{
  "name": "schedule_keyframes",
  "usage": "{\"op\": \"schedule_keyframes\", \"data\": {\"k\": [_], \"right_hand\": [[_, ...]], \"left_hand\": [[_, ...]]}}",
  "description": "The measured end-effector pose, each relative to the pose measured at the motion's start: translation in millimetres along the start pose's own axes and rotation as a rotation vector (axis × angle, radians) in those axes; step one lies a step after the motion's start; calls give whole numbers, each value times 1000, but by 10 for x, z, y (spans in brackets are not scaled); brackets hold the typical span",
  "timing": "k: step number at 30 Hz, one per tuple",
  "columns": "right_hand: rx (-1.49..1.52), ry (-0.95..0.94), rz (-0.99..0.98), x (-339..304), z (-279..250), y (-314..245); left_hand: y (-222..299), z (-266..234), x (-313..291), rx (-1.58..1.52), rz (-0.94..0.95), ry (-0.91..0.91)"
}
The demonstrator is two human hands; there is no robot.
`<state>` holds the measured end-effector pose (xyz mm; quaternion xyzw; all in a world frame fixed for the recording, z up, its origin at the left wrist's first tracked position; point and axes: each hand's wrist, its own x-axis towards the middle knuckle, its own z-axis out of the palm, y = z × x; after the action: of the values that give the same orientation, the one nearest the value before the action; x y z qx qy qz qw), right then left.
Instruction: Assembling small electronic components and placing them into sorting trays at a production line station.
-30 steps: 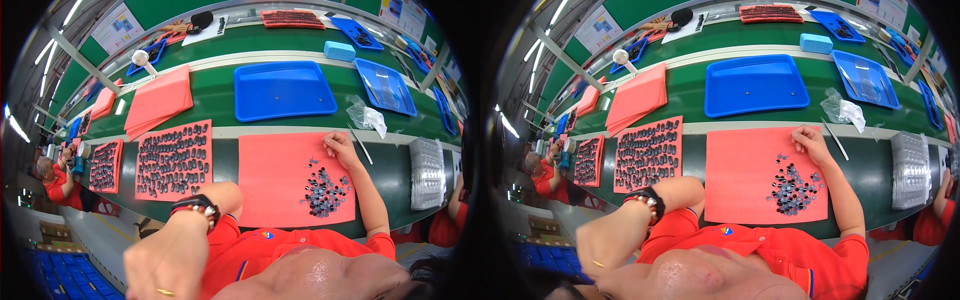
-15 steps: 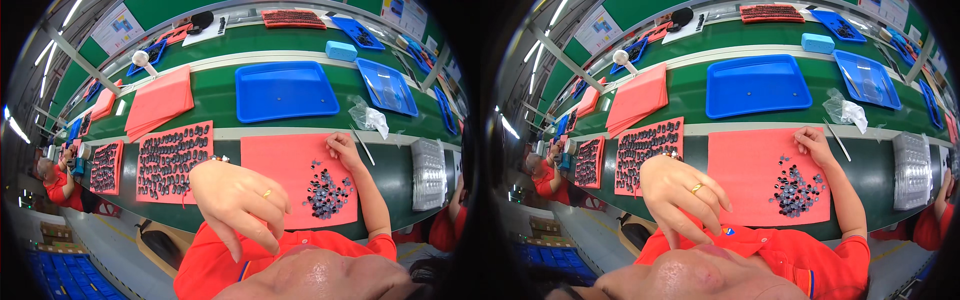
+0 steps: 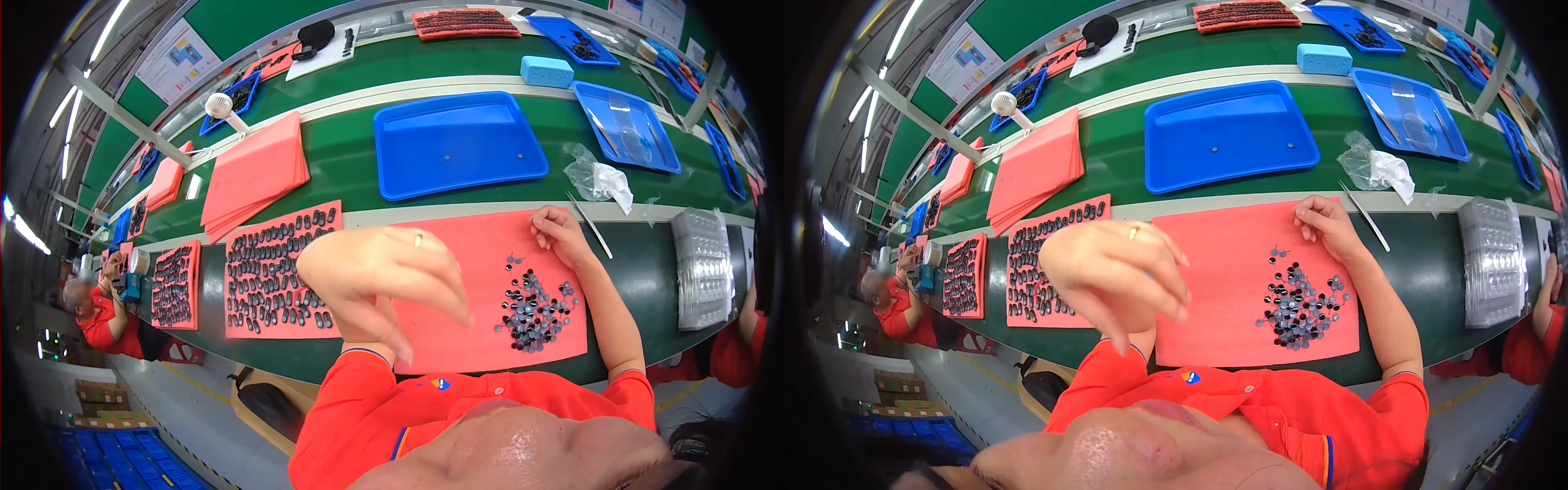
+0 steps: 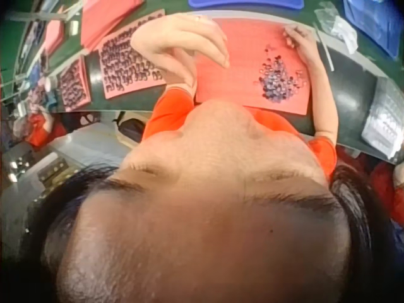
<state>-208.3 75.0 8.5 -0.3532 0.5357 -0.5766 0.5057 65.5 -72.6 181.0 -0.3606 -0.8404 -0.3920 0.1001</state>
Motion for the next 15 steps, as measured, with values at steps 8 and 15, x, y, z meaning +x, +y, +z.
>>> {"op": "schedule_keyframes", "data": {"k": [8,15], "right_hand": [[3,-30,-37,39,33,-57],[-26,-41,-22,56,36,-45]], "left_hand": [[-556,-129,-93,324,-778,403],[-1888,39,-806,674,-1501,843]]}}
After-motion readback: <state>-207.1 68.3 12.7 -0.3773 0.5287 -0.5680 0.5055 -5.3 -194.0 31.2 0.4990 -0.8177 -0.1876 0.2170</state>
